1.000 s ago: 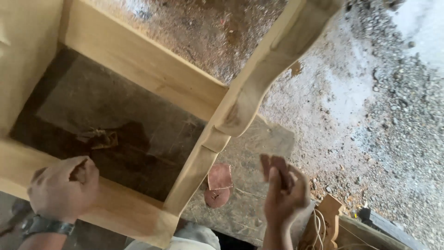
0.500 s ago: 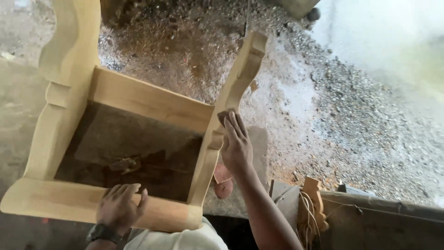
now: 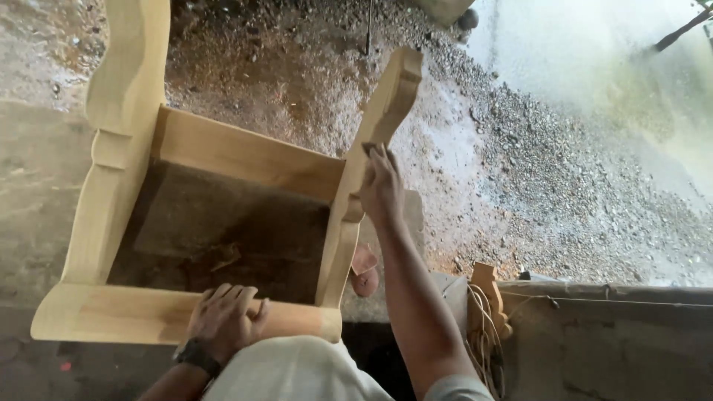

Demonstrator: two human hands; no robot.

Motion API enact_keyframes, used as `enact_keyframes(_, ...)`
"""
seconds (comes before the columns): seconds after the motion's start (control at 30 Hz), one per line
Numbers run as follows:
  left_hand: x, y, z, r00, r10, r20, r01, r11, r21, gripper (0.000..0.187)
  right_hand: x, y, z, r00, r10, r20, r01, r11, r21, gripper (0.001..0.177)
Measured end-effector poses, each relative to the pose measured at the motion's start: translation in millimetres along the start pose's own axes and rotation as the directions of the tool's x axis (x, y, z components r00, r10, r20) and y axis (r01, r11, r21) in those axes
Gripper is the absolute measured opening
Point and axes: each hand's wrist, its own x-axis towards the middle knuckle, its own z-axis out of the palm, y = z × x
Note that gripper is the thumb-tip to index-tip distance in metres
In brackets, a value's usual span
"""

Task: The person sands the curved legs and frame of a wooden chair using a sanding block. They work on different sections of the chair legs and the connecting frame, smoothing the wood surfaces by hand.

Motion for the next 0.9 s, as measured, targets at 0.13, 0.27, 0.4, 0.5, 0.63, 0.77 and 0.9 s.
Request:
enact_keyframes(0.13, -8, -14, 21, 0.981, 0.184, -0.059, -0.181, 0.982, 0.053, 0.034, -35, -3, 3, 0.996, -0.082, -0.037, 0.084, 0.995, 0.061, 0.039)
enact_keyframes(0.27, -2, -13, 11, 0.962, 0.271, 0.016, -0.271, 0.962, 0.04, 0.049, -28, -17, -3, 0.998, -0.055, 0.02, 0.058, 0.981, -0.183, 0.042)
enact_keyframes(0.4, -2, -8, -8, 0.877, 0.322, 0.357, -0.394, 0.907, 0.149, 0.078, 10, 50, 39, 0.987, -0.148, -0.065, 0.117, 0.932, -0.343, 0.029)
enact_keyframes(0.5, -1, -10, -11, 0.847, 0.351, 0.399, -0.444, 0.88, 0.169, 0.079, -17, 72, 44, 0.994, -0.11, 0.022, 0.112, 0.969, -0.219, 0.1)
enact_keyframes(0.63, -1, -15, 0, 0.84, 0.402, 0.364, -0.479, 0.864, 0.151, 0.061, -44, 34, 16, 0.996, -0.07, 0.048, 0.083, 0.903, -0.421, 0.05)
enact_keyframes(0.77, -7, -2, -28, 0.851, 0.414, 0.322, -0.485, 0.855, 0.184, 0.054, -13, 34, 25, 0.993, -0.118, 0.014, 0.116, 0.935, -0.334, 0.044)
enact_keyframes(0.9, -5, -10, -4, 0.868, 0.398, 0.297, -0.463, 0.865, 0.191, 0.067, -43, 20, 8, 0.985, -0.162, 0.063, 0.174, 0.921, -0.348, 0.044)
